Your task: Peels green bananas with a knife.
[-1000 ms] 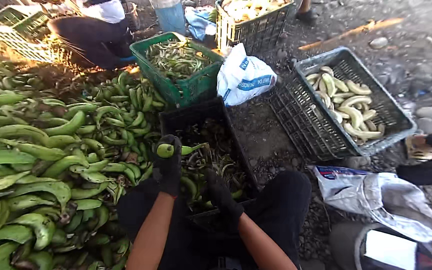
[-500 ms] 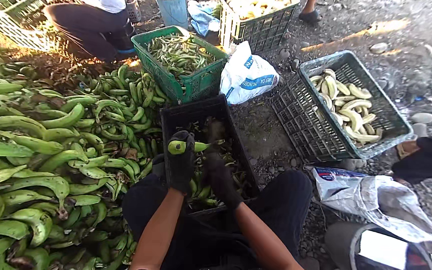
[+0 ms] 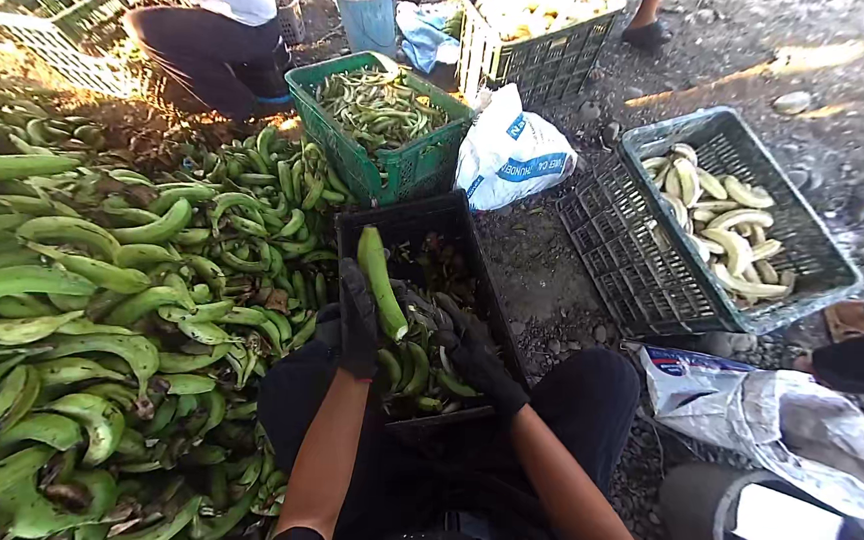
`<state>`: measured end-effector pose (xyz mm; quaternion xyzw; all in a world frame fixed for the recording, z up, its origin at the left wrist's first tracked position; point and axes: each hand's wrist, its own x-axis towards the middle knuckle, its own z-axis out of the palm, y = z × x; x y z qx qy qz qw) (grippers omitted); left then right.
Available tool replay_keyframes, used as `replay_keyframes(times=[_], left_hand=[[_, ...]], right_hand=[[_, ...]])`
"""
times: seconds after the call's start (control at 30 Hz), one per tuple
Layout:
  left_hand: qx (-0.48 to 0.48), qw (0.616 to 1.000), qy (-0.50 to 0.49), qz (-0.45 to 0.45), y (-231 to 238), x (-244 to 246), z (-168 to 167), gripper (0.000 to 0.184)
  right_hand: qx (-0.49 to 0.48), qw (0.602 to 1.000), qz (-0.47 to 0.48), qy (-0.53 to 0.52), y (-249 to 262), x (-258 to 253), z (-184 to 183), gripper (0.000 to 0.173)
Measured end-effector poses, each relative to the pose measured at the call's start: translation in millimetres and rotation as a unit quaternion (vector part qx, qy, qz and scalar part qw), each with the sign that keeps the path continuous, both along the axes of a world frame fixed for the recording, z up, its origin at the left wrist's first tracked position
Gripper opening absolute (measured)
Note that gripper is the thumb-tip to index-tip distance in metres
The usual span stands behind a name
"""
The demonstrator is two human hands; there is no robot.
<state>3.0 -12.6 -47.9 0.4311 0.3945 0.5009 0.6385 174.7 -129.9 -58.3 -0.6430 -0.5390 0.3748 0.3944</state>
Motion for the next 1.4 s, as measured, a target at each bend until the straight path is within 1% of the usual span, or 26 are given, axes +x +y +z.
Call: replay_keyframes(times=[0.07, 0.1, 0.2, 0.23, 0.27, 0.33, 0.37, 0.43, 0.53, 0.6, 0.63, 0.67, 0.7, 0.77, 0.83, 0.9, 0.93, 1.0, 1.07, 1.1, 1.13, 1.2, 1.23, 1.3, 1.33, 1.4], left_hand=[[0.012, 0.999, 0.039, 0.006, -3.3, -2.1, -5.8, 0.077], [0.001, 0.999, 0.049, 0.009, -4.2, -2.5, -6.5, 0.078], [-0.036, 0.999, 0.037, 0.014, -2.0, -2.4, -6.8, 0.082], [-0.023, 0.998, 0.049, 0.01, -2.3, -1.3, -6.1, 0.082], [-0.01, 0.998, 0.064, 0.002, -4.1, 0.6, -4.4, 0.08], [-0.008, 0.996, 0.087, -0.013, -12.9, 9.7, 2.4, 0.071], [-0.019, 0.995, 0.096, -0.019, -18.6, 17.9, 10.9, 0.068], [-0.044, 0.992, 0.121, -0.013, -26.1, 27.1, 20.9, 0.058], [-0.056, 0.992, 0.113, -0.007, -22.9, 25.7, 22.6, 0.051], [-0.075, 0.992, 0.103, -0.004, -19.5, 28.1, 21.5, 0.051], [-0.093, 0.991, 0.098, -0.009, -21.3, 28.5, 21.9, 0.051], [-0.107, 0.99, 0.094, -0.018, -24.9, 29.5, 24.3, 0.051], [-0.122, 0.988, 0.087, -0.029, -29.1, 30.3, 27.4, 0.051], [-0.138, 0.988, 0.049, -0.051, -29.4, 25.8, 26.0, 0.053], [-0.116, 0.99, -0.014, -0.082, -19.2, 18.9, 18.9, 0.061], [-0.08, 0.991, -0.044, -0.096, -10.6, 12.9, 11.2, 0.065], [-0.063, 0.993, -0.045, -0.087, -7.7, 11.4, 8.3, 0.063], [-0.032, 0.996, -0.028, -0.074, -5.3, 7.0, 5.3, 0.058], [-0.035, 0.995, -0.056, -0.071, -3.0, 7.1, 3.5, 0.06], [-0.04, 0.995, -0.059, -0.068, -3.1, 8.5, 3.7, 0.062], [-0.044, 0.996, -0.041, -0.065, -5.6, 11.8, 6.9, 0.062], [-0.055, 0.995, 0.01, -0.084, -18.2, 19.8, 17.8, 0.054], [-0.081, 0.993, 0.004, -0.088, -22.3, 26.1, 20.7, 0.05], [-0.124, 0.986, -0.009, -0.11, -25.0, 32.2, 23.5, 0.054], [-0.125, 0.984, -0.023, -0.121, -24.8, 32.0, 24.2, 0.058], [-0.112, 0.985, -0.057, -0.119, -21.7, 27.7, 21.9, 0.064]], right_hand=[[-0.044, 0.993, 0.012, -0.106, 5.6, 6.3, 19.1, 0.077], [-0.037, 0.989, 0.013, -0.146, 5.2, 6.6, 24.8, 0.077], [0.056, 0.973, -0.016, -0.223, -1.5, 2.5, 19.9, 0.075], [0.052, 0.974, -0.027, -0.221, -0.9, 1.5, 18.2, 0.072], [0.021, 0.977, -0.034, -0.211, 3.3, 1.0, 18.9, 0.067], [-0.042, 0.976, -0.064, -0.205, 24.2, 1.1, 15.6, 0.055], [-0.053, 0.971, -0.094, -0.213, 38.5, 1.7, 11.2, 0.053], [-0.064, 0.961, -0.153, -0.221, 64.3, 5.2, 9.3, 0.06], [-0.066, 0.955, -0.184, -0.223, 83.2, 4.8, 19.6, 0.066], [-0.087, 0.958, -0.174, -0.209, 85.7, 5.2, 21.1, 0.064], [-0.108, 0.961, -0.171, -0.187, 85.2, 7.3, 20.3, 0.059], [-0.129, 0.963, -0.18, -0.156, 86.5, 13.4, 20.3, 0.049], [-0.137, 0.959, -0.209, -0.135, 91.5, 25.2, 17.8, 0.044], [-0.143, 0.956, -0.238, -0.096, 92.7, 53.4, 14.7, 0.055], [-0.114, 0.967, -0.214, -0.083, 75.8, 66.6, 31.2, 0.054], [-0.051, 0.983, -0.143, -0.104, 49.9, 59.6, 39.9, 0.054], [-0.04, 0.986, -0.096, -0.128, 41.8, 52.5, 40.5, 0.054], [-0.055, 0.981, -0.013, -0.184, 20.0, 32.9, 42.5, 0.057], [-0.072, 0.976, 0.021, -0.205, -2.3, 17.5, 41.9, 0.069], [-0.058, 0.975, 0.009, -0.212, -6.5, 13.4, 38.2, 0.073], [-0.048, 0.975, -0.012, -0.216, -3.5, 11.8, 34.2, 0.07], [-0.038, 0.968, -0.078, -0.235, 20.3, 15.3, 25.0, 0.063], [-0.029, 0.958, -0.123, -0.256, 38.2, 19.8, 22.1, 0.064], [-0.049, 0.945, -0.197, -0.256, 71.8, 28.8, 32.7, 0.064], [-0.059, 0.944, -0.221, -0.237, 82.7, 32.2, 41.9, 0.062], [-0.042, 0.953, -0.232, -0.191, 85.6, 35.9, 54.0, 0.066]])
